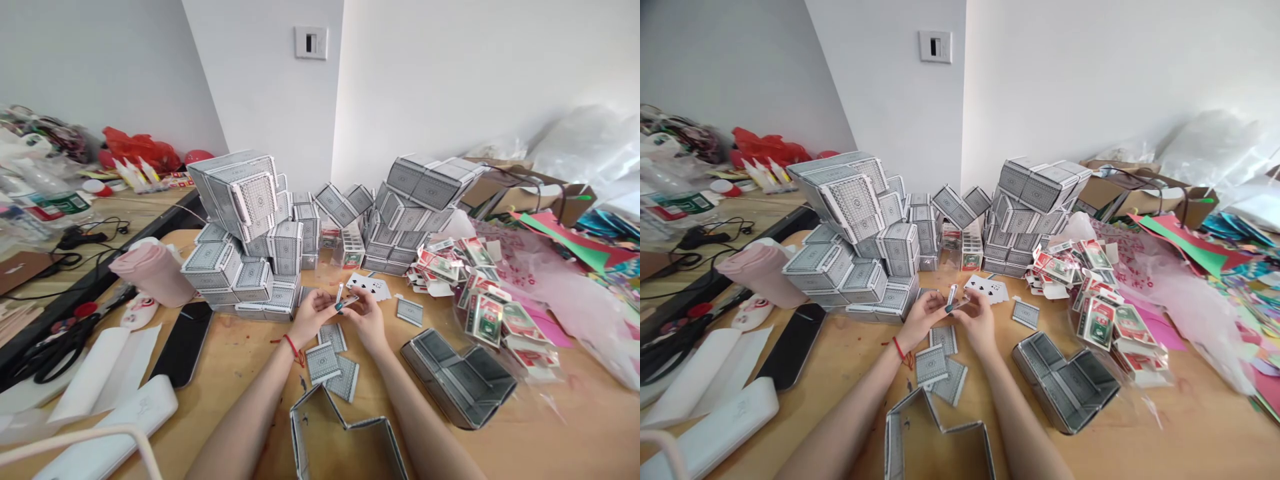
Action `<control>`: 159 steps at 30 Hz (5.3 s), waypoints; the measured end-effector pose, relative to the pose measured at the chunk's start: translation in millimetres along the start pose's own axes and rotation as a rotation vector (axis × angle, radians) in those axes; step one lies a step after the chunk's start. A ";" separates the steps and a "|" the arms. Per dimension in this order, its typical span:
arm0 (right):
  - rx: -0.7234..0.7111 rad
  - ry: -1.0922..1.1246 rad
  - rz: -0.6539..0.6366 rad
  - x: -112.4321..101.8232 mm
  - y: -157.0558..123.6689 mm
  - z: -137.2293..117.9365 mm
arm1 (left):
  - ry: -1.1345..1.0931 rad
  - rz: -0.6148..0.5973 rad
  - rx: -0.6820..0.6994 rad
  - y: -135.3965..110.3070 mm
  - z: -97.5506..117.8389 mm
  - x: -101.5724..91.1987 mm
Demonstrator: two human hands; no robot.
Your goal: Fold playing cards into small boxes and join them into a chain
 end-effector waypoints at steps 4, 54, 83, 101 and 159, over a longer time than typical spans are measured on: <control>0.149 0.115 -0.096 -2.3 2.0 2.0 | -0.047 0.038 -0.014 1.0 -4.5 -1.0; 0.305 0.068 -0.206 -7.7 0.5 6.0 | 0.539 0.017 0.374 -10.6 0.7 3.1; 0.072 -0.054 -0.185 -1.3 -7.7 5.9 | 0.617 0.068 0.439 -9.7 0.7 1.8; -0.095 -0.282 -0.196 -2.0 -11.7 -2.8 | 0.712 0.029 0.492 -9.3 -2.5 0.7; -0.123 -0.501 -0.274 18.4 -21.7 0.3 | 0.865 0.383 0.261 -5.5 -1.6 -0.7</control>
Point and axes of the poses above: each hand's wrist, its own y-axis towards the middle knuckle, its own x-axis out of the palm, z = x × y, the point moved 3 cm from there along y, towards the middle knuckle, and after that the axes turned 3 degrees about z, right-handed, at the moved point
